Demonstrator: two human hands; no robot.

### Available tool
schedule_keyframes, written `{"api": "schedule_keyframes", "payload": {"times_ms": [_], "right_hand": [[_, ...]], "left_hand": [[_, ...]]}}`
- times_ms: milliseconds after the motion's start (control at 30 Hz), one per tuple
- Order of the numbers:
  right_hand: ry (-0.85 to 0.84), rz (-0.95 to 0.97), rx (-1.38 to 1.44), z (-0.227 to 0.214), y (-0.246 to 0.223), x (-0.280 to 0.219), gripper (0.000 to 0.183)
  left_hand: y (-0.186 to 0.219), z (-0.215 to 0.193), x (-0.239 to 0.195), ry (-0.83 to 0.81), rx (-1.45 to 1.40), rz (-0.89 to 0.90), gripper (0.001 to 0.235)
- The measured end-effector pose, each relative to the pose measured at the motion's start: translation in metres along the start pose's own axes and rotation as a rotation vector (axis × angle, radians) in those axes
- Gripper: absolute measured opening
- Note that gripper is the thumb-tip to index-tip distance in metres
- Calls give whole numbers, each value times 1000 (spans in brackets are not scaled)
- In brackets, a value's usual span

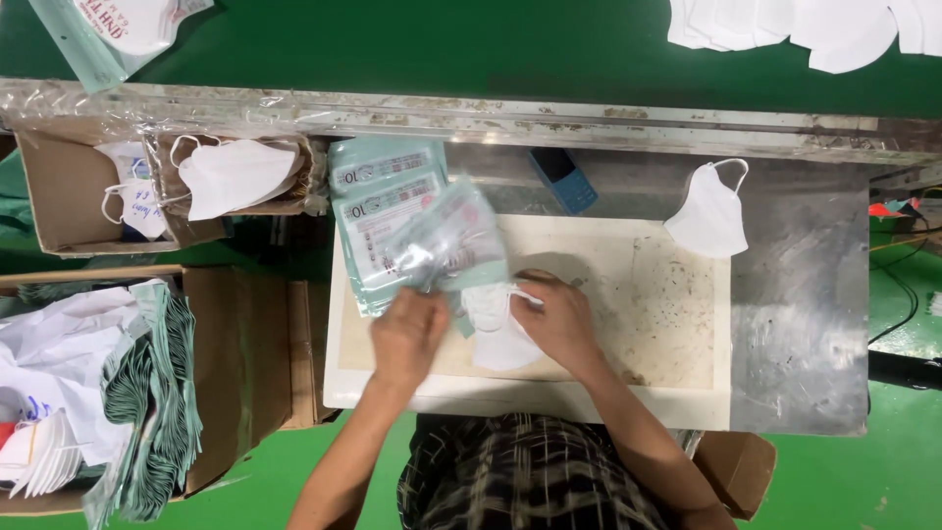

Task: Packing stacks of protective face masks into plastic bags and placing them into boxes.

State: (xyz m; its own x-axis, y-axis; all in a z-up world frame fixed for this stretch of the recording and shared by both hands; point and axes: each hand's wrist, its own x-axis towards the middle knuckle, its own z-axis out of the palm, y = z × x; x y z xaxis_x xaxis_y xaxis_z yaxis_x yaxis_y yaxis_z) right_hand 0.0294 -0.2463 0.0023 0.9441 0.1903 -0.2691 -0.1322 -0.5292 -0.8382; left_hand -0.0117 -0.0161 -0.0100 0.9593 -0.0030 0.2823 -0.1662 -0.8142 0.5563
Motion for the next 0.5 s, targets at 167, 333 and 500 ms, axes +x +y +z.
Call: {"api": "schedule_keyframes", "payload": {"times_ms": [167, 333, 500], "right_hand": [[34, -184, 325, 1, 62, 6, 23], [35, -138, 715, -20, 78, 4, 19], [126, -103, 448, -12, 58, 3, 19]], "left_hand": [[44, -1, 5, -79, -144, 611, 16], [42, 11, -5, 21, -596, -89, 54], [42, 70, -25, -208, -1491, -861, 39]]}}
